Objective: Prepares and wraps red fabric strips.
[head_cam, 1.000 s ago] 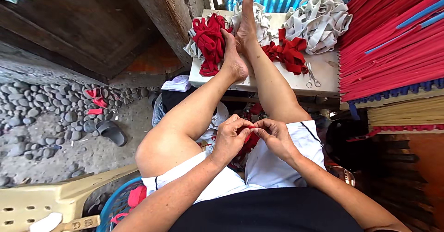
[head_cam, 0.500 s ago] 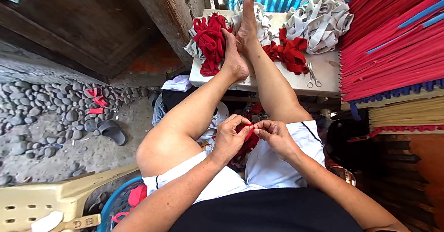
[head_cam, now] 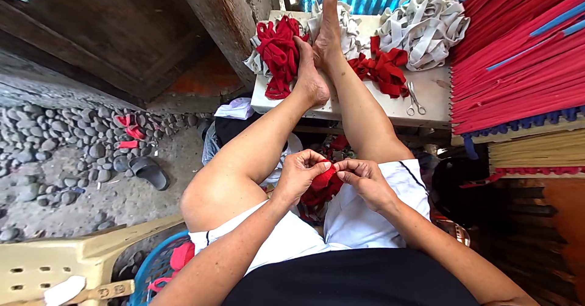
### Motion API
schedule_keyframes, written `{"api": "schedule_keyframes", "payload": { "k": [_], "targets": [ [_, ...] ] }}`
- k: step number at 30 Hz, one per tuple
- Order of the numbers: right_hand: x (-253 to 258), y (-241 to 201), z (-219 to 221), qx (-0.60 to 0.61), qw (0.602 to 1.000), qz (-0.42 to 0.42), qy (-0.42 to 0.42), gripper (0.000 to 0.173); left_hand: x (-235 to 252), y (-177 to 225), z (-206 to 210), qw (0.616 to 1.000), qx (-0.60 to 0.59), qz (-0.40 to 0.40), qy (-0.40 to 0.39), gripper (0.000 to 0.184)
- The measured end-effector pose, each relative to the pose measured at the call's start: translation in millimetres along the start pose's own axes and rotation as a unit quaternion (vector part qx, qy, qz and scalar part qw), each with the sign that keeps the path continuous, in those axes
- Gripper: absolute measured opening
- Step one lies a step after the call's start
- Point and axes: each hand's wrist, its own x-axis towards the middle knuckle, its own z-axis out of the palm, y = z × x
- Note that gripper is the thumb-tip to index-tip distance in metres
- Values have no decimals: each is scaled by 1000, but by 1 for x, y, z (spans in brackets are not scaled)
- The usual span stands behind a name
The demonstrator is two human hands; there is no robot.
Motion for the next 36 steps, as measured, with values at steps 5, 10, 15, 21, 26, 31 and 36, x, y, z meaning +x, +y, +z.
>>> {"api": "schedule_keyframes", "payload": {
  "k": [5, 10, 15, 21, 26, 31, 36],
  "targets": [
    [0, 1, -2, -4, 1000, -8, -7, 16, 0, 0, -1, 1000, -10, -10, -2, 5],
    [0, 1, -3, 18, 1000, -5, -15, 17, 1, 0, -2, 1000, -20, -17, -7, 4],
    [0, 2, -4, 36, 999, 3, -18, 18, 1, -1, -2, 1000, -21, -16, -12, 2],
    [1, 4, -6, 43, 999, 2, -21, 20, 1, -2, -1, 999, -22, -22, -15, 3],
    [2, 5, -6, 48, 999, 1, -23, 21, 1, -1, -1, 999, -21, -27, -14, 2],
    [3, 7, -6, 63, 998, 0, -24, 21, 1, -2, -1, 999, -23, -31, -13, 3],
    [4, 10, -6, 85, 996, -5, -21, 19, 1, -2, 1, 998, -33, -48, -14, 4]
  ]
}}
